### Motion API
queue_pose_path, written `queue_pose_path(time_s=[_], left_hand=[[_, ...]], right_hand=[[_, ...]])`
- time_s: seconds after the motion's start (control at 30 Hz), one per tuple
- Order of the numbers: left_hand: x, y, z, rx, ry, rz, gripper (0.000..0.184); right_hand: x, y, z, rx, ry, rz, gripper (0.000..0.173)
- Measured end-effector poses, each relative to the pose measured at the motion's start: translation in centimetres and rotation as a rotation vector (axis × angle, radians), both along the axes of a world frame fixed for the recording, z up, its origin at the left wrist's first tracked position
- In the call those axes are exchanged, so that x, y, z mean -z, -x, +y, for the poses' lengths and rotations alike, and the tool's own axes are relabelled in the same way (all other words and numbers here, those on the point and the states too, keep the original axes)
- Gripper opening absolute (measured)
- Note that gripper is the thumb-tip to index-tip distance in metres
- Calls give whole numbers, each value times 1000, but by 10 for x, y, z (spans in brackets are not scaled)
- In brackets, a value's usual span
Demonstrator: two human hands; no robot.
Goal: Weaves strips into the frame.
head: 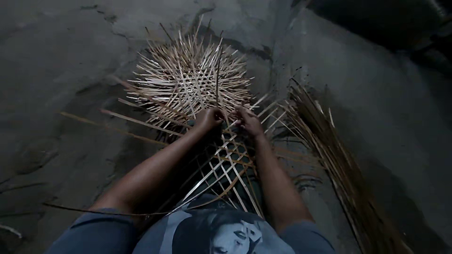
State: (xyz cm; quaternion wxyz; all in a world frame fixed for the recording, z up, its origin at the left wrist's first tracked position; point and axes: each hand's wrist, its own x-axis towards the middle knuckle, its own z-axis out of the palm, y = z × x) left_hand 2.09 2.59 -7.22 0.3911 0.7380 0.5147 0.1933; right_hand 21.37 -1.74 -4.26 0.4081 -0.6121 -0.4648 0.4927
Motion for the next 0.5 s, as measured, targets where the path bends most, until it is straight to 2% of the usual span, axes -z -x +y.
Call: queue_pose_path(time_s=[0.1, 0.2, 0.27, 0.37, 0.43, 0.5], left_hand=[[3, 1, -21, -57, -169, -72, 29], [7, 6, -51, -103, -455, -128, 40], [14, 11, -66, 7, -558, -15, 44], [21, 12, -77, 242, -455, 385, 54], [20, 7, -78, 274, -408, 465, 55], [20, 6, -79, 273, -401, 473, 55]], right_hand=[[-7, -2, -30, 163, -144, 51, 54], [-12, -20, -69, 353, -177, 187, 39], [-7, -30, -89, 569, -140, 353, 34], [17, -34, -108, 915, -11, 586, 27], [37, -32, -112, 1043, 66, 674, 23], [44, -32, -112, 1002, 165, 642, 24]])
